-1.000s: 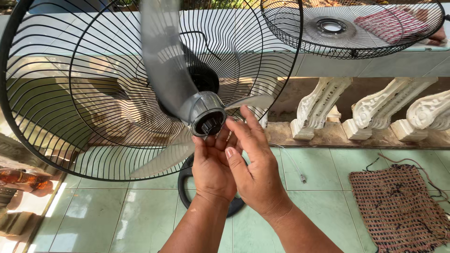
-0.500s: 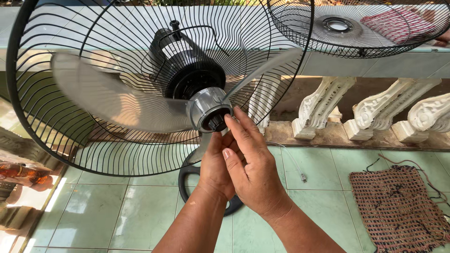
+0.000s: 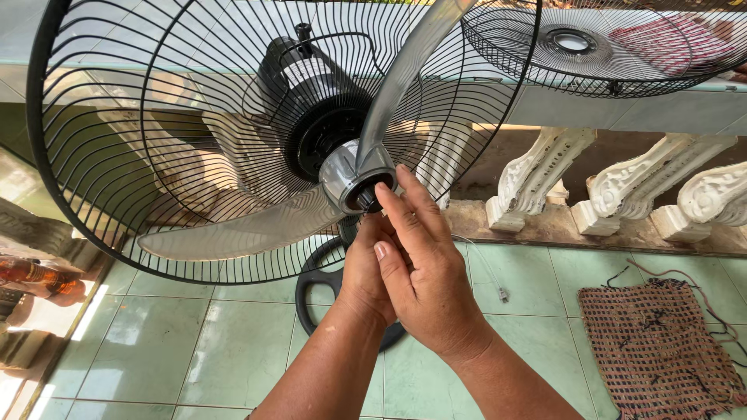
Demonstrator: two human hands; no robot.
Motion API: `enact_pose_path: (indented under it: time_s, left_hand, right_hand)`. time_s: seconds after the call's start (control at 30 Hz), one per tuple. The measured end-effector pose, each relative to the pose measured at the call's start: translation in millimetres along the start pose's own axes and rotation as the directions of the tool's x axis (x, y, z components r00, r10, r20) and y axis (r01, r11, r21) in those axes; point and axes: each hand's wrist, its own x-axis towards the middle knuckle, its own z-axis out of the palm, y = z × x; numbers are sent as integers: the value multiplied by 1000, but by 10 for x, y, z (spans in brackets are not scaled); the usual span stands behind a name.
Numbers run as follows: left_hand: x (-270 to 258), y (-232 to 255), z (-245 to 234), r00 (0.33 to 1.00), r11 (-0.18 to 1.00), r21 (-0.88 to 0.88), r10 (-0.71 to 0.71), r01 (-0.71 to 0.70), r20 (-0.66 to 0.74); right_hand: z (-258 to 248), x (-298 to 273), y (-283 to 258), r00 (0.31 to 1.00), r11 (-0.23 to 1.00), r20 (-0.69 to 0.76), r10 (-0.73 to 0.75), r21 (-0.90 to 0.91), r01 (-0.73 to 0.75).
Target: The person disassembles a standing electric fan by hand. They remove the front grille, unscrew the central hub nut to detach the fan blades, and place the components on a nearby ledge. The video ends before reassembly is shown.
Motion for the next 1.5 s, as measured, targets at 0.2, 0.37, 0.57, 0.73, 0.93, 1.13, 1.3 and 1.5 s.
enact_pose_path:
  time_s: [0.2, 0.37, 0.57, 0.73, 0.93, 1.13, 1.3, 1.5]
  left_hand:
    - [-66, 54, 33, 999, 999, 4, -36, 36, -35]
    - [-116, 80, 27, 999, 999, -26, -27, 27, 32]
    - [-171, 103, -28, 990, 998, -62, -19, 29, 143]
    - [-168, 103, -49, 993, 999, -39, -7, 11, 120]
    - [-196, 116, -31, 996, 1000, -18, -15, 17, 92]
    - [-218, 112, -15, 992, 1000, 6, -30, 29, 120]
    - [-203, 98, -43, 993, 999, -23, -36, 39, 115]
    - [-193, 133, -90, 994, 999, -52, -2, 8, 105]
  right_hand:
    - [5, 8, -25, 1000, 1000, 0, -20, -24, 20]
    - [19, 27, -52, 1000, 999, -8, -30, -40, 30]
    - [60, 41, -98, 999, 998, -9, -45, -48, 45]
    - [59, 46, -118, 999, 998, -6, -41, -56, 40]
    - [28, 63, -119, 999, 999, -5, -39, -24, 39]
    - [23, 75, -131, 994, 987, -12, -108, -122, 106]
    - [55, 70, -138, 987, 965, -13, -162, -211, 156]
    - [78, 68, -131, 978, 947, -1, -210, -248, 203]
